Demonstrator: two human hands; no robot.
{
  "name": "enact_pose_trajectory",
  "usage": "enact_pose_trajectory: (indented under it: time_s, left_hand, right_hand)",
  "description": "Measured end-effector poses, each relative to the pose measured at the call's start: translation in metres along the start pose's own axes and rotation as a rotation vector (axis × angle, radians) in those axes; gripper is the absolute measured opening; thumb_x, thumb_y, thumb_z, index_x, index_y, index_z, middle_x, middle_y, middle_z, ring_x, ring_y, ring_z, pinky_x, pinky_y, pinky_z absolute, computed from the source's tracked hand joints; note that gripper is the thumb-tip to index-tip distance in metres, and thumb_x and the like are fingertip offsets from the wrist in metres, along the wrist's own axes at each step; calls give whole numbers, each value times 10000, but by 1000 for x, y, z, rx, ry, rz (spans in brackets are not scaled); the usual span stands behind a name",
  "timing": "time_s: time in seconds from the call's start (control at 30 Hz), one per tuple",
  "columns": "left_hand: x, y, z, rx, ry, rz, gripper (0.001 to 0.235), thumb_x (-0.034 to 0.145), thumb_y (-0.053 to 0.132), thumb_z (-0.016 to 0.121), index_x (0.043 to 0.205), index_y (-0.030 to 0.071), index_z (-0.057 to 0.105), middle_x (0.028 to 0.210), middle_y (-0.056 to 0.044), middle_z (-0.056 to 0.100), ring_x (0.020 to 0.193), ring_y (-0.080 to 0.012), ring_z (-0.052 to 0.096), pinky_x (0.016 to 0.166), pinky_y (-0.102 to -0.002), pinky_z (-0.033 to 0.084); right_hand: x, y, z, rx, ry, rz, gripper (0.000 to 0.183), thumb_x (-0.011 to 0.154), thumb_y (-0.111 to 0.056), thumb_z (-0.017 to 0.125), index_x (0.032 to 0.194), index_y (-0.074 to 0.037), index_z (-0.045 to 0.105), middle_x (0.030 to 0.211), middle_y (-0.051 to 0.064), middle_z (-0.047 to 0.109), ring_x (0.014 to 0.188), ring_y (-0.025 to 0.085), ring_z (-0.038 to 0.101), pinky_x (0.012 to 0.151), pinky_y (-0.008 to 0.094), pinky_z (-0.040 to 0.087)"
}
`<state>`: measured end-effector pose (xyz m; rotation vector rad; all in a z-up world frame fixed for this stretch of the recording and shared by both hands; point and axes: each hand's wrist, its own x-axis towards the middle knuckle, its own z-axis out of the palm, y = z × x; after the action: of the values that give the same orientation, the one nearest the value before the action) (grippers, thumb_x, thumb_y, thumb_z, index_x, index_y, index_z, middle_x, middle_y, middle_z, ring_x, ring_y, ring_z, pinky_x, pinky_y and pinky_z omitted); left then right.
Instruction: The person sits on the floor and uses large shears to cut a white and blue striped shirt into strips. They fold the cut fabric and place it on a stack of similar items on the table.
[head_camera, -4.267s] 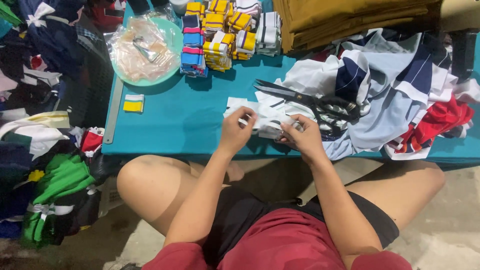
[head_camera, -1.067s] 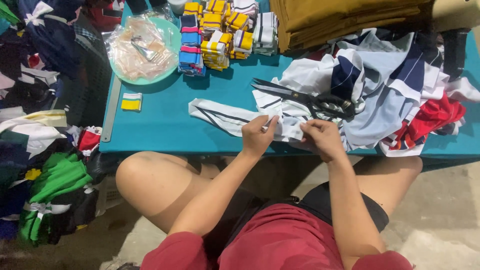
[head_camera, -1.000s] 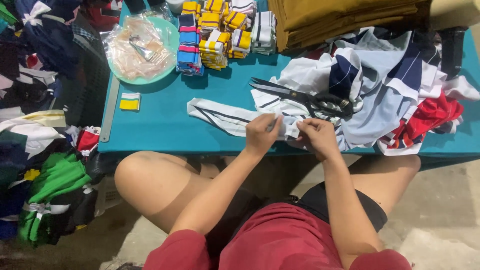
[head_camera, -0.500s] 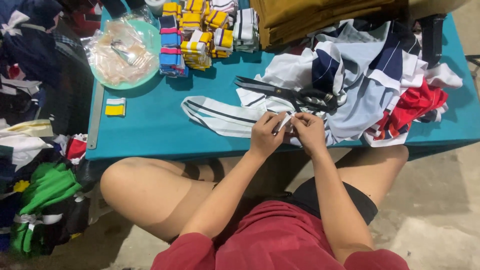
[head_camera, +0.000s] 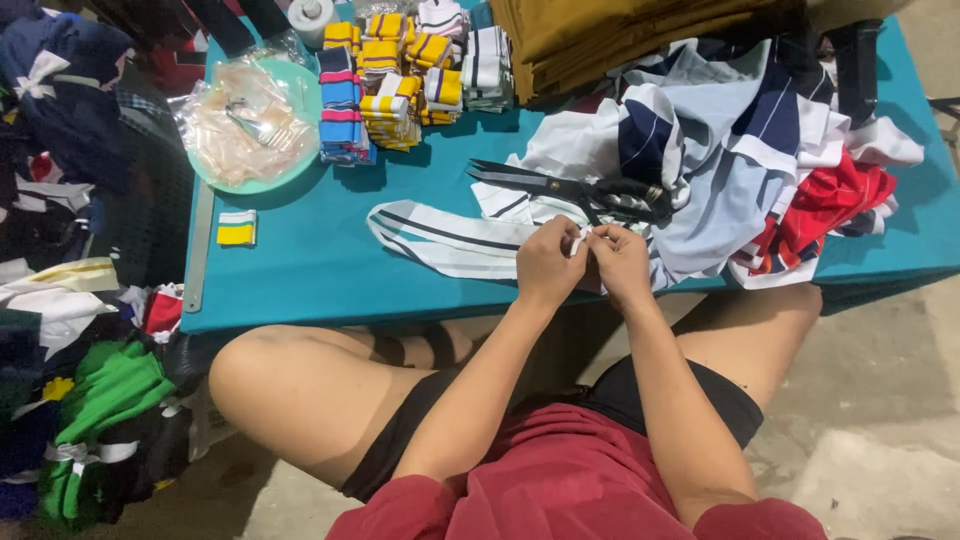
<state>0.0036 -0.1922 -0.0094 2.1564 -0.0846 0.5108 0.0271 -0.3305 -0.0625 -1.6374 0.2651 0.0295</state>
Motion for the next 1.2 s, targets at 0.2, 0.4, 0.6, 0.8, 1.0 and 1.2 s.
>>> enact_pose_trajectory:
  time_s: [0.2, 0.4, 0.6, 0.8, 1.0, 1.2]
  left_hand:
    - [-4, 14, -11, -85, -31, -76, 133, 807, 75, 776, 863, 139, 673, 694, -48, 672, 644, -222, 700, 582, -292, 587]
    - [-9, 8, -22, -309, -143, -212, 232, 947, 134, 583, 1001, 98, 806, 847, -107, 726, 756, -249, 715, 658, -348, 600]
    - [-5, -5, -13, -363, -212, -295, 274, 932, 161, 587, 1034, 48, 814, 905, -149, 729, 817, -277, 724, 726, -368, 594]
    - [32, -9, -81, -204, 119, -291, 206, 858, -46, 653, 1016, 35, 756, 896, -169, 723, 816, -342, 727, 686, -381, 602]
    - [79, -93, -186, 491, 78, -198, 504, 788, 64, 849, 1252, -8, 664, 1202, -215, 585, 1093, -453, 631, 873, -564, 578]
    - [66, -212, -212, 537, -126, -305, 143, 840, 89, 790, 975, 131, 812, 873, -81, 748, 849, -314, 745, 726, -424, 615]
  right_hand:
    - [-12, -23, 4, 21, -2, 6, 91, 961, -76, 661, 905, -28, 714, 582, 18, 581, 522, 62, 532, 458, 210, 463]
    - [-12, -33, 8, 137, -18, 93, 175, 995, -136, 645, 848, -60, 702, 528, -14, 515, 437, 49, 508, 422, 183, 438]
    - [-31, -65, 10, 121, -60, 89, 176, 939, -128, 774, 880, 6, 677, 543, 51, 523, 466, 83, 508, 456, 228, 490]
    - [-34, -65, 6, 117, -96, 30, 139, 929, -94, 773, 887, -4, 675, 539, -1, 506, 479, 44, 464, 452, 184, 424]
    - [-54, -107, 15, 90, -92, 20, 108, 953, -89, 744, 896, -21, 683, 521, -16, 508, 476, 41, 423, 446, 178, 371]
    - [-46, -93, 13, 101, -94, 71, 97, 951, -109, 754, 915, -31, 710, 530, 16, 559, 456, 90, 496, 479, 215, 422]
